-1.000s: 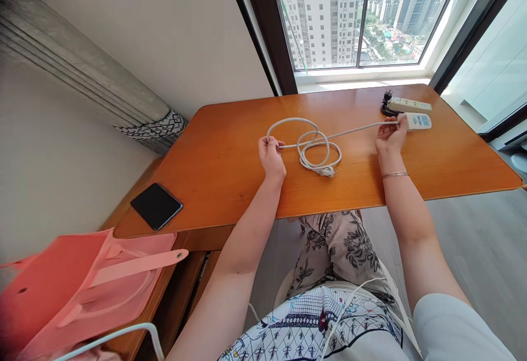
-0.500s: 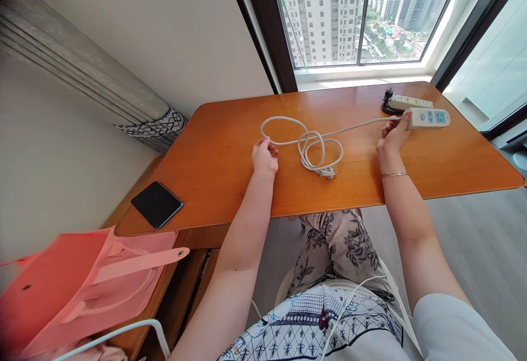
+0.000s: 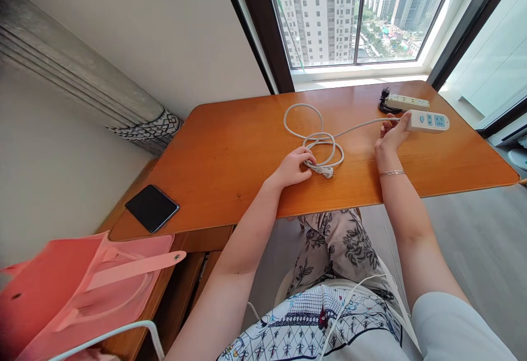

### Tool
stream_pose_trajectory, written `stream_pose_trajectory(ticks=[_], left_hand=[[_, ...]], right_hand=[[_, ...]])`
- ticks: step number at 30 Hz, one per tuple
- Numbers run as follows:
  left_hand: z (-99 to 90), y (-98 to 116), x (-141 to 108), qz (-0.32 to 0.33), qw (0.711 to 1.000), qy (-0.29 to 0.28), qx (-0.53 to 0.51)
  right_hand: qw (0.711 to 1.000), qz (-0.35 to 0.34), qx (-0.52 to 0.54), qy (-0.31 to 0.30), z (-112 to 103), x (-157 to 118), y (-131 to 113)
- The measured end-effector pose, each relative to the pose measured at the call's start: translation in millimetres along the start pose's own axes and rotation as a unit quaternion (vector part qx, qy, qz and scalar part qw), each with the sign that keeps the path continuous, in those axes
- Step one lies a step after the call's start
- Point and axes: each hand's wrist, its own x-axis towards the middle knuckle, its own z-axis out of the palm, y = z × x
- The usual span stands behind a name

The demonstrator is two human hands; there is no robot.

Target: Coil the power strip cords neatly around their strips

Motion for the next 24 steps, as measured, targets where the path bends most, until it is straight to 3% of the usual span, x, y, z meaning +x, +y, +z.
stream_pose_trajectory(ticks=[3,9,12,15,17,20,22,24], left_hand=[[2.2,6,0,0.004,0.996,-0.048,0.079],[6.7,13,3,-0.014,0.986,-0.044,0.162],[7.9,11,3,0.001,0.988,0.057,0.143],[4.7,1,4,-0.024,0.966,0.257,0.031],[-1.5,-8,7,-0.063,0.907,0.406,-0.090],[-19.0,-22,11,-0.142,0.754,0.579,-0.276],[-34.5,-32,10,-0.195,0.650,0.638,-0.364],[-49.9,-41,6,-0.241,0.568,0.662,-0.426]], right_hand=[[1.000,0.008,0.014,0.000,0,0,0],[1.000,0.015,0.022,0.008,0,-4,-4],[1.000,0.013,0.020,-0.001,0,-4,-4],[1.000,0.006,0.021,0.003,-1,-3,-4],[0.999,0.000,0.027,0.021,-1,0,-5],[0.998,-0.009,0.035,0.056,-2,4,-9],[0.997,-0.012,0.041,0.071,-3,8,-13],[0.995,-0.015,0.043,0.085,-5,12,-18]])
